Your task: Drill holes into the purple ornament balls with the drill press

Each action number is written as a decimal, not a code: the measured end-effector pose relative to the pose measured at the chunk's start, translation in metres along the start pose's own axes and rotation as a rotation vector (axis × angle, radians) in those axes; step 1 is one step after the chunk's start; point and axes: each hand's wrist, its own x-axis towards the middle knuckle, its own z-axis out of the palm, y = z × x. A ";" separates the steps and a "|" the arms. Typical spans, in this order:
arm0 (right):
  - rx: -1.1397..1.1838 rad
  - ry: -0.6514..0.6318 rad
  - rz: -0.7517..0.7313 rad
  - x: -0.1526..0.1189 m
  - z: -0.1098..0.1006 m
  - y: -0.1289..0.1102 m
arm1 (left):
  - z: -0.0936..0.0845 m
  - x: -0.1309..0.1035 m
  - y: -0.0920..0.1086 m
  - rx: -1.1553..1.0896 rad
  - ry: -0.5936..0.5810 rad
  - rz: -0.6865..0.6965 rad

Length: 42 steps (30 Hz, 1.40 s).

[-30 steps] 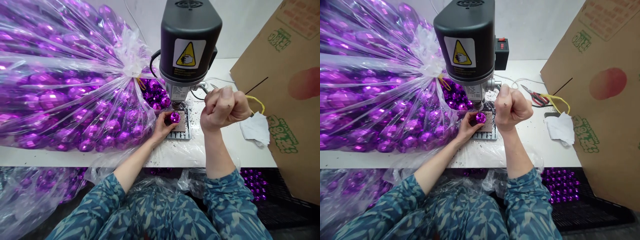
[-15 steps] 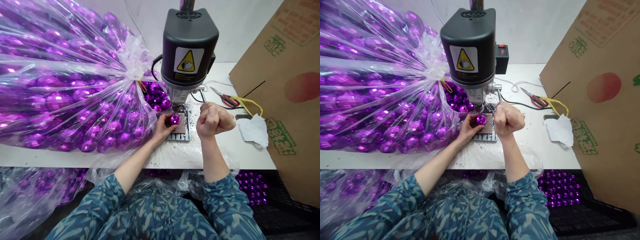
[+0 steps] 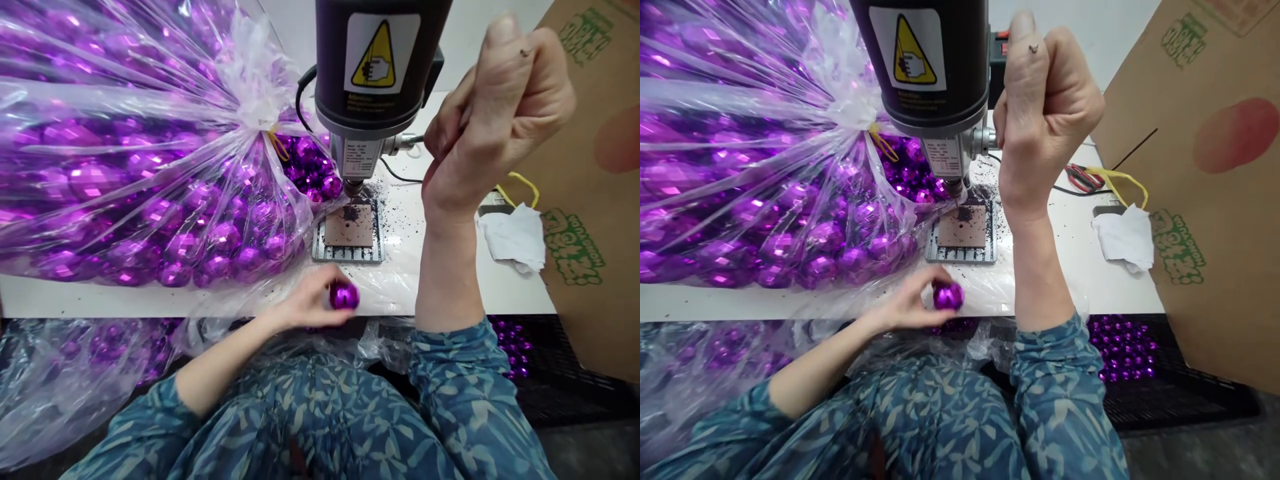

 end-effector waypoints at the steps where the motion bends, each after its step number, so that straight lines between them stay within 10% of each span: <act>1: 0.020 0.000 0.006 -0.001 0.000 -0.001 | 0.001 -0.014 0.006 0.041 -0.171 0.047; 3: 0.034 0.010 0.015 -0.001 0.000 -0.002 | 0.005 -0.035 0.013 0.198 -0.427 0.120; 6: -0.050 0.022 0.007 -0.001 0.000 -0.002 | 0.009 -0.043 0.014 0.361 -0.501 0.189; 14: -0.042 0.017 0.060 -0.002 -0.002 -0.003 | -0.022 0.073 -0.033 0.364 0.454 -0.003; 20: -0.152 0.012 0.112 -0.005 -0.006 0.005 | -0.032 0.142 -0.086 0.340 0.738 -0.125; 42: -0.088 -0.002 0.059 -0.007 -0.007 0.002 | -0.037 0.158 -0.064 0.634 0.367 -0.410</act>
